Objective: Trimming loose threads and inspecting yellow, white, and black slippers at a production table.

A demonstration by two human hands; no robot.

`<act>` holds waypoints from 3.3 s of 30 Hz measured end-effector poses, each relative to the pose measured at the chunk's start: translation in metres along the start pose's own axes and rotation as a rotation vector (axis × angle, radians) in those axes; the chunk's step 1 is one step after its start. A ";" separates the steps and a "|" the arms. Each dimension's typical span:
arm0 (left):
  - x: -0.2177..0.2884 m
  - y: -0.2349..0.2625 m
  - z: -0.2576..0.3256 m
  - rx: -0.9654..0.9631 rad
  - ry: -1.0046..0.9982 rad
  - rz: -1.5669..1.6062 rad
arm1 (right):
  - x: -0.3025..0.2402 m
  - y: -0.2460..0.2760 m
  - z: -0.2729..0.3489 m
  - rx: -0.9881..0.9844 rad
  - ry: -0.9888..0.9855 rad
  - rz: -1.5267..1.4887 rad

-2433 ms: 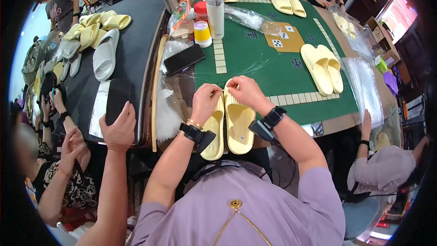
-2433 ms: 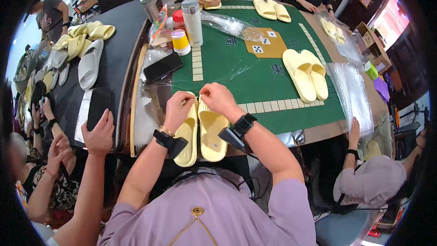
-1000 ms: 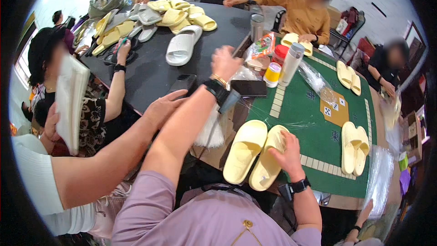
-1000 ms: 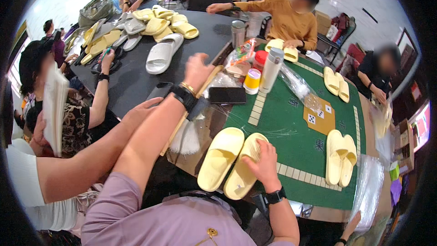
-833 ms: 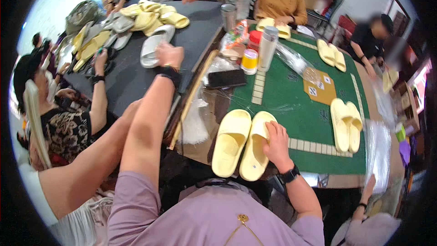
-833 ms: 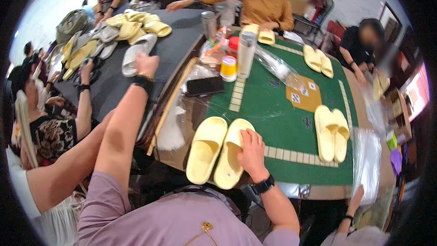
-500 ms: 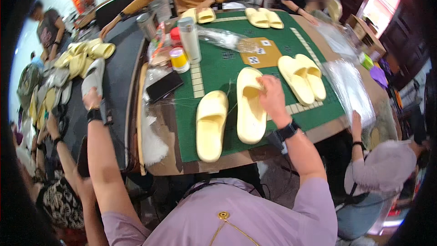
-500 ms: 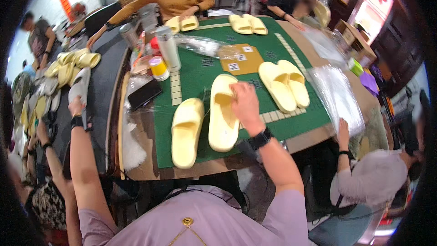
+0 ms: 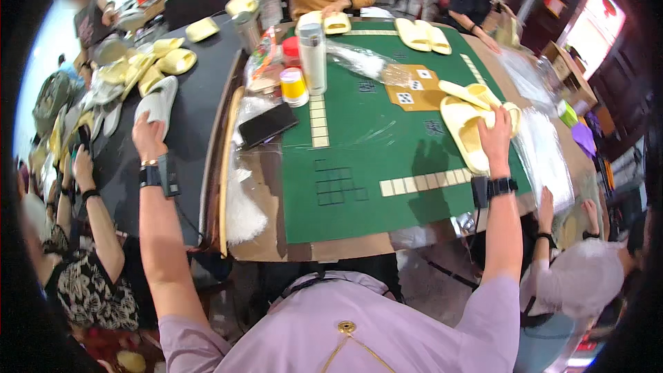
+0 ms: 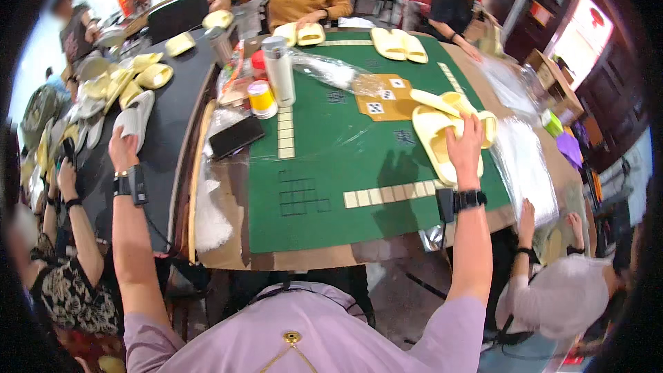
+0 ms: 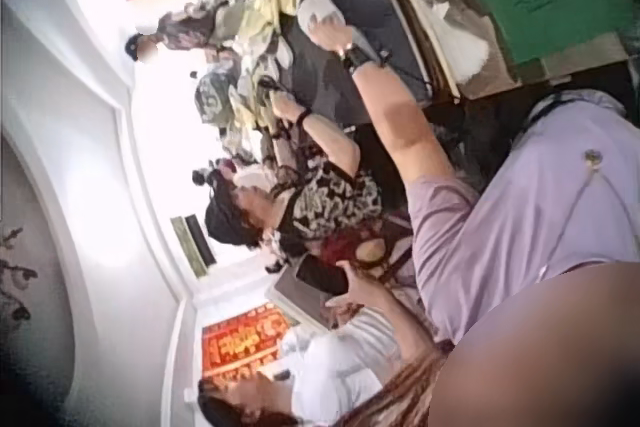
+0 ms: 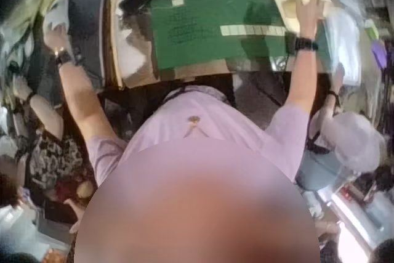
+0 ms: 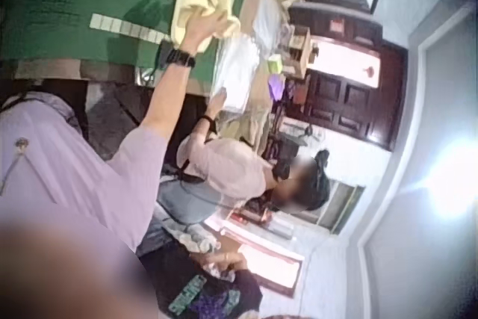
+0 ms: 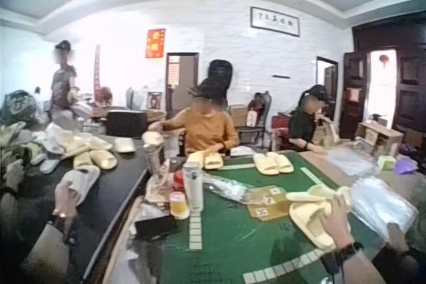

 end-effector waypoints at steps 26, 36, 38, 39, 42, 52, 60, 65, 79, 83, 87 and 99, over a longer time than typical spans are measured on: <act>0.034 -0.079 0.353 -0.876 0.775 0.042 | -0.135 -0.115 0.153 -1.096 -0.490 -1.038; 0.015 -0.059 0.362 -0.677 0.798 0.189 | -0.037 -0.119 0.154 -0.750 -0.634 -1.013; -0.001 -0.062 0.403 -0.846 0.830 0.150 | -0.069 -0.114 0.175 -0.908 -0.639 -1.013; -0.004 -0.072 0.426 -0.976 0.869 0.149 | -0.065 -0.112 0.186 -0.920 -0.551 -0.941; 0.004 -0.091 0.457 -1.353 0.931 -0.046 | -0.094 -0.092 0.211 -1.188 -0.446 -0.626; 0.006 -0.174 0.348 -1.283 -0.756 -0.871 | -0.119 -0.089 0.209 -1.058 -0.162 -0.440; -0.036 -0.209 0.404 -1.783 -0.787 -0.664 | -0.131 -0.085 0.213 -1.100 -0.127 -0.492; -0.013 -0.205 0.390 -1.491 -0.616 -0.619 | -0.102 -0.076 0.174 -0.886 -0.405 -0.702; -0.023 -0.134 0.399 -1.235 -0.260 -0.820 | -0.147 -0.100 0.221 -1.206 -0.466 -0.651; -0.024 -0.131 0.403 -1.240 -0.263 -0.805 | -0.157 -0.113 0.216 -1.150 -0.312 -0.685; -0.023 -0.125 0.405 -1.253 -0.284 -0.794 | -0.169 -0.119 0.187 -1.097 -0.210 -0.587; -0.028 -0.138 0.411 -1.220 -0.315 -0.911 | -0.188 -0.168 0.130 -0.672 0.151 -0.097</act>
Point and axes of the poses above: each hand's wrist, its own z-axis away from the middle knuckle, its own y-axis out of the back of the hand, x = y × z, the point moved 8 cm from there along -z, towards the middle knuckle, and after that the axes turned 10 degrees about -y, right-handed, at the moved point
